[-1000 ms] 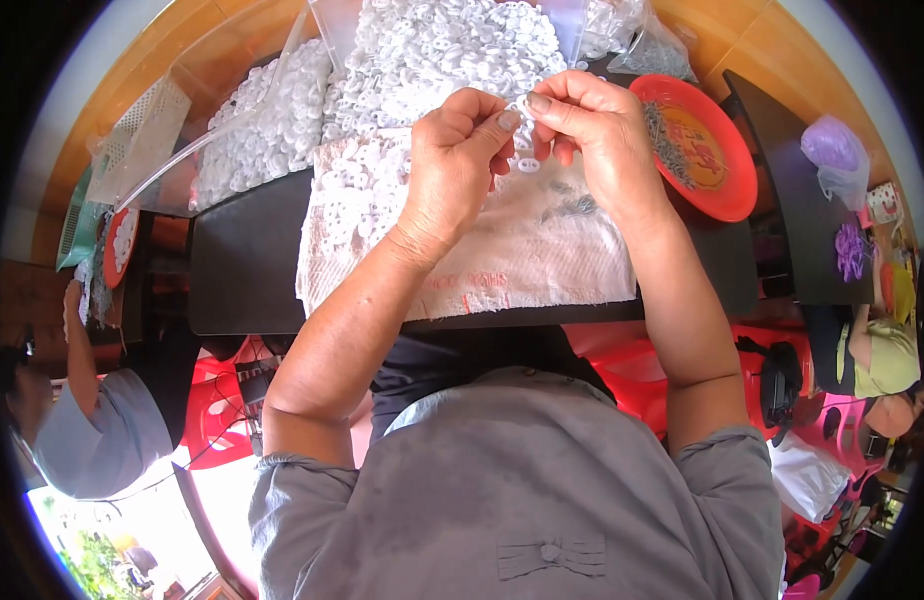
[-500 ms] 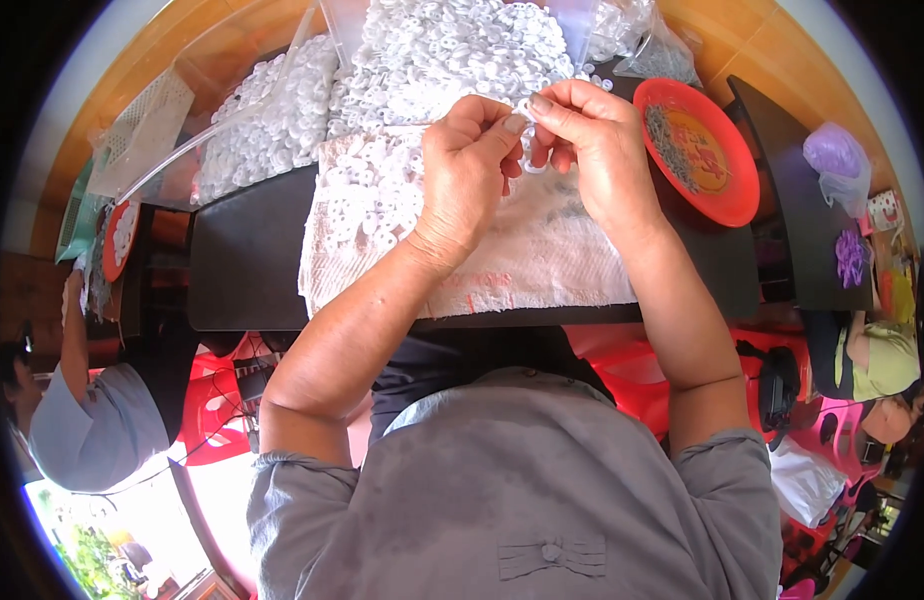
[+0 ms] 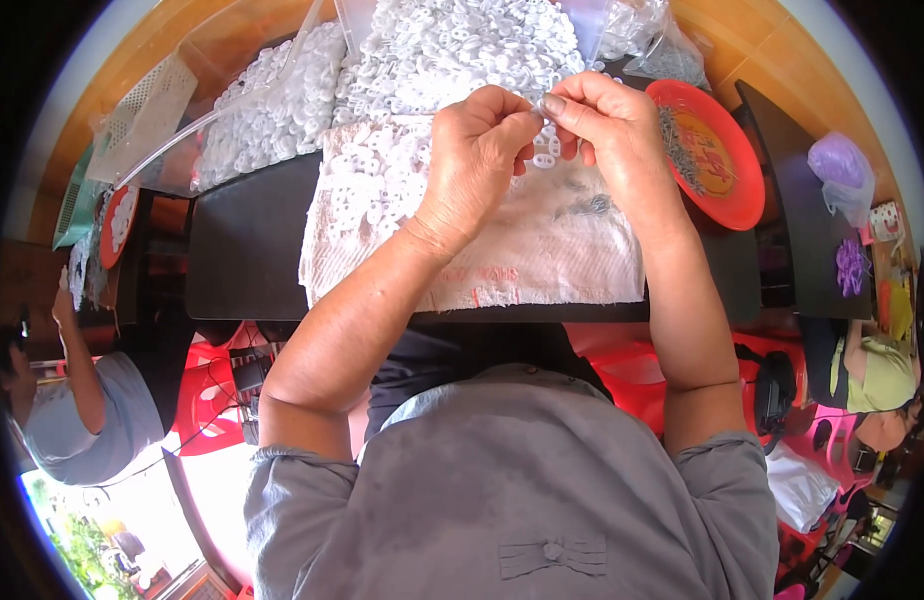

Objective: Sorting and inspecting small white plastic components at a workbench.

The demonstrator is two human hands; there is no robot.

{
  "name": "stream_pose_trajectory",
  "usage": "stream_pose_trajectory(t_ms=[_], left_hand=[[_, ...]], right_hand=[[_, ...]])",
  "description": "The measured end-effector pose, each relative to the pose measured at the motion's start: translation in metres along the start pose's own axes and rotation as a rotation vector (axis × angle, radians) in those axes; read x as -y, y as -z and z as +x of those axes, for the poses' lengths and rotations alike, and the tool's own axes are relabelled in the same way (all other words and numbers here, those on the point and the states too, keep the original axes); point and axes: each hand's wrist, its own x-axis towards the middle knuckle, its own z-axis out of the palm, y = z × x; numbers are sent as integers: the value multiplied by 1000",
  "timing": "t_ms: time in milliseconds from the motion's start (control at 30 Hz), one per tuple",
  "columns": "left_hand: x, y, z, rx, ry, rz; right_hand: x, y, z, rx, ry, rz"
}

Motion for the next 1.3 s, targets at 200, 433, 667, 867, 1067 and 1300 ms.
stream_pose_trajectory(t_ms=[200,433,667,867,1067,1300], left_hand=[[3,-5,-4,-75,-7,-77],[3,-7,-7,-123,-27,-143],[4,-7,-7,-123,-1,-167],[3,-6,-5,-95,28,-175],[6,-4,-3,-69,50,-176],[6,-4,1,-28,115,-145]], right_hand=[[-5,-8,-4,-36,-63,188],[-4,-15,-8,-84,-10,235],[-1,-7,-4,-51,-101,271],[-6,-8,-1,-38,-70,254],[-6,-11,-2,-67,-103,269],[-8,-2,1,-65,-96,188]])
